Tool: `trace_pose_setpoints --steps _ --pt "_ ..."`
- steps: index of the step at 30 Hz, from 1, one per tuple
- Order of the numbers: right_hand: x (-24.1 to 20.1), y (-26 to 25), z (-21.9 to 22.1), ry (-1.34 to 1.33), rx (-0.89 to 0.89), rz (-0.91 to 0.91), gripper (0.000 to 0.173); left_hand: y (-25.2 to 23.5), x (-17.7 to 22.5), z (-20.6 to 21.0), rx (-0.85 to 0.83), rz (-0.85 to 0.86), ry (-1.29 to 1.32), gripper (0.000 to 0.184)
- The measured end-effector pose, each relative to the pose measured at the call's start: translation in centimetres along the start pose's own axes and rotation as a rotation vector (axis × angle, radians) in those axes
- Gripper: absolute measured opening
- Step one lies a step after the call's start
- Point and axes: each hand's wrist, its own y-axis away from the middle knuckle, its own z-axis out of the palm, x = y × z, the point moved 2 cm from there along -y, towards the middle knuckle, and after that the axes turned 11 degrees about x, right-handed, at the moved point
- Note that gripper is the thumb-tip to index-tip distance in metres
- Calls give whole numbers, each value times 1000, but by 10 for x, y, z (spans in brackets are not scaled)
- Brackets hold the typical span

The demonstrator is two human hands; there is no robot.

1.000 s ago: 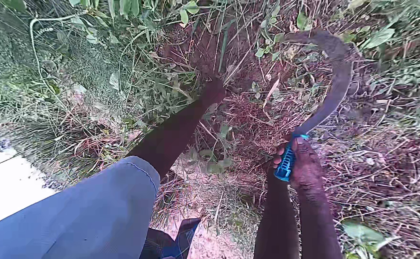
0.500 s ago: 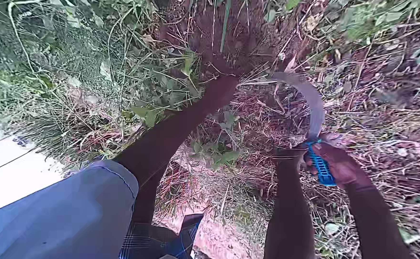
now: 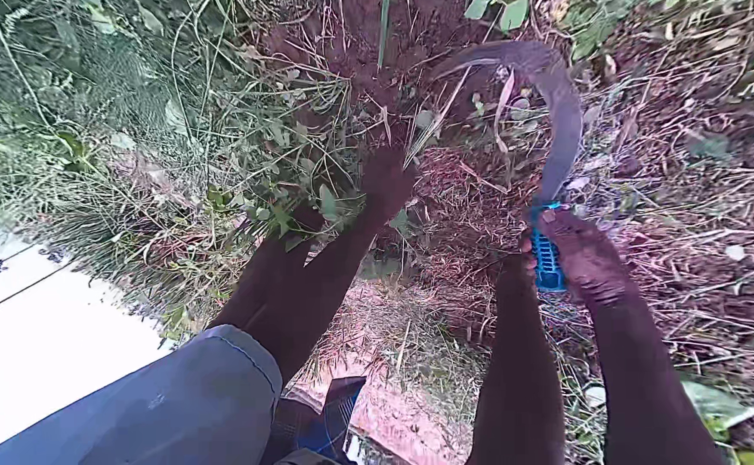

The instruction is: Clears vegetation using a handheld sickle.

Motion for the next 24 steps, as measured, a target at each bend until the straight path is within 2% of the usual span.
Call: trace_pose_setpoints --steps 3,5,7,12,16,20,22,24 --pt "-10 -22 7 107 -62 90 36 13 10 23 -127 -134 140 89" --pt "-15 -35 6 192 -101 170 36 21 17 37 -109 -238 191 93" --pt "-19 -43 4 252 -150 194 37 22 16 43 -138 -281 213 83" --pt "-27 -50 -32 539 -187 231 37 7 5 28 -351 -172 129 51" --pt "-26 -65 -58 661 -157 209 40 5 18 8 -384 -34 -13 50" --pt "-51 -101 -33 697 -238 173 41 1 22 1 -372 100 -187 56" --pt "-49 -84 -25 725 -214 186 42 -3 14 2 -381 146 -235 55" --pt "-25 -40 -23 672 -134 217 41 -12 5 4 -373 187 -292 46"
